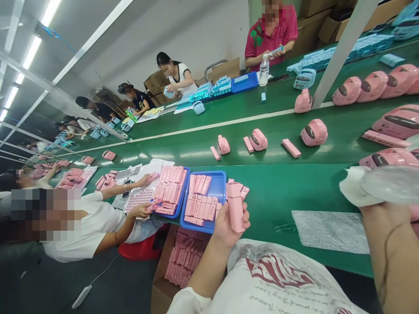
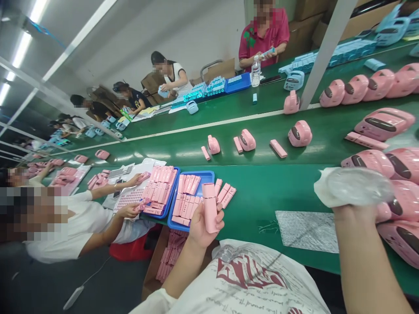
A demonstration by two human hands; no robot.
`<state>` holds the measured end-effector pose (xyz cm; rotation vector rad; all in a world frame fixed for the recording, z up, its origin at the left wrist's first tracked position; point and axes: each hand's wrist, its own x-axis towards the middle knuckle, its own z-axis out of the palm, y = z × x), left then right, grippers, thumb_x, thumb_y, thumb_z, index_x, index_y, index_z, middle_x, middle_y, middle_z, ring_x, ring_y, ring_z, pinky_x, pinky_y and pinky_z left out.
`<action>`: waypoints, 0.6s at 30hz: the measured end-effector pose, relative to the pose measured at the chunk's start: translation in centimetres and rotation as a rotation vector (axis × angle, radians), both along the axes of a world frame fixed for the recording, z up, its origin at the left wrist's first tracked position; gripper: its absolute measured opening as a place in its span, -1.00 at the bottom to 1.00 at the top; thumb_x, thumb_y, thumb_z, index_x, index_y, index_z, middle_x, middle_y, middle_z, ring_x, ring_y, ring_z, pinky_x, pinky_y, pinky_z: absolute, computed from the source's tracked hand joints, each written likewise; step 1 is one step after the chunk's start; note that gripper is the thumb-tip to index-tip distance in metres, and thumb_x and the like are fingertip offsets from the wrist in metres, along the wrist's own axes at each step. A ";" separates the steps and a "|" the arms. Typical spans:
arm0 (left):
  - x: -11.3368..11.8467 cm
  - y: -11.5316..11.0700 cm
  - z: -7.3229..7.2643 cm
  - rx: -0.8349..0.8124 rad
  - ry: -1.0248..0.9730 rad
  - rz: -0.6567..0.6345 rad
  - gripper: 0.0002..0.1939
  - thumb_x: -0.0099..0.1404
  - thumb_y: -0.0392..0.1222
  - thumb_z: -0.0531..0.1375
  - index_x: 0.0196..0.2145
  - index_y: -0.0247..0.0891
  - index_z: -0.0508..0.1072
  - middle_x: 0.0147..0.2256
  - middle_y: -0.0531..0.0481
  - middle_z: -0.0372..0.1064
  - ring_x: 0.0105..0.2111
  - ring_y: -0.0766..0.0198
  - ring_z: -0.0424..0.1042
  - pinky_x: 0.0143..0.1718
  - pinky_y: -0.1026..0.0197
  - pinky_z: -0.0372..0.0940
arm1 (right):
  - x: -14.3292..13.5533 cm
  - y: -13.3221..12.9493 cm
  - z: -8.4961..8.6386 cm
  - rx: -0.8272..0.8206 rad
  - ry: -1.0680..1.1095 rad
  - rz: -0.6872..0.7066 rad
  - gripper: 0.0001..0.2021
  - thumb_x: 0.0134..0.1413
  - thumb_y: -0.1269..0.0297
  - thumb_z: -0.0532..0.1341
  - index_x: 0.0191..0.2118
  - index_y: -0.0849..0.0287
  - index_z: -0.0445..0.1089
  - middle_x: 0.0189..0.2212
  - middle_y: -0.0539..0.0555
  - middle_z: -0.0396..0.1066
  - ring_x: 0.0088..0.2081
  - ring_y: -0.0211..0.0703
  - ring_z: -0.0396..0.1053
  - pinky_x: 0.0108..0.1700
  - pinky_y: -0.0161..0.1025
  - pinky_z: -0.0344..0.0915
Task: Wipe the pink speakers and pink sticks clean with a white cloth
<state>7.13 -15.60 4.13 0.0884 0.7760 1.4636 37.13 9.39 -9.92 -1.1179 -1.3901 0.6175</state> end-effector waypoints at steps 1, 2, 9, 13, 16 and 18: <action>0.0 0.1 0.0 0.013 -0.011 0.012 -0.55 0.04 0.11 0.26 -0.25 -0.31 0.38 -0.45 0.03 0.18 -0.55 0.44 0.13 -0.62 0.39 0.04 | -0.2 -0.2 0.0 -0.050 0.058 -0.035 -0.46 0.08 0.00 -0.23 -0.17 0.21 0.36 -0.38 0.30 0.38 -0.53 -0.05 0.31 -0.49 0.01 0.21; 0.0 0.2 0.0 0.027 -0.016 0.016 -0.54 0.02 0.12 0.27 -0.26 -0.30 0.37 -0.49 0.07 0.12 -0.57 0.46 0.09 -0.64 0.41 0.01 | -0.5 -0.5 0.0 -0.131 0.162 -0.113 -0.50 0.04 -0.02 -0.13 -0.15 0.22 0.34 -0.34 0.30 0.38 -0.50 -0.03 0.33 -0.50 0.01 0.22; -0.6 0.3 -0.4 0.095 -0.026 -0.015 -0.61 0.08 0.10 0.24 -0.31 -0.28 0.36 -0.53 0.12 0.06 -0.66 0.51 -0.05 -0.71 0.43 -0.10 | -3.9 -3.3 3.0 -0.234 0.227 -0.494 -0.56 -0.14 -0.01 0.16 -0.20 0.25 0.26 -0.16 0.41 0.34 -0.22 0.18 0.41 -0.31 0.09 0.35; -0.4 0.9 -0.6 0.019 -0.040 0.035 -0.61 0.11 0.07 0.22 -0.25 -0.31 0.39 -0.44 0.05 0.17 -0.58 0.48 0.10 -0.63 0.42 0.05 | -5.9 -5.3 3.5 -0.181 -0.038 -0.334 -0.61 -0.18 0.05 0.20 -0.31 0.30 0.35 -0.22 0.42 0.42 -0.13 0.26 0.39 -0.07 0.08 0.28; -0.2 1.1 -0.5 0.012 -0.053 0.029 -0.58 0.14 0.05 0.19 -0.18 -0.35 0.40 -0.46 0.04 0.14 -0.53 0.43 0.16 -0.58 0.39 0.11 | -7.1 -6.1 3.4 -0.093 -0.374 -0.049 -0.68 -0.16 0.09 0.15 -0.37 0.25 0.38 -0.26 0.40 0.44 -0.10 0.23 0.38 -0.01 0.00 0.25; -0.2 1.2 -0.5 0.025 -0.047 -0.002 -0.56 0.16 0.05 0.17 -0.16 -0.37 0.40 -0.48 0.05 0.12 -0.57 0.45 0.13 -0.63 0.40 0.05 | -7.5 -6.1 4.2 0.010 -0.568 0.097 -0.66 -0.07 0.08 0.07 -0.32 0.25 0.40 -0.22 0.38 0.44 -0.05 0.19 0.35 0.04 -0.02 0.21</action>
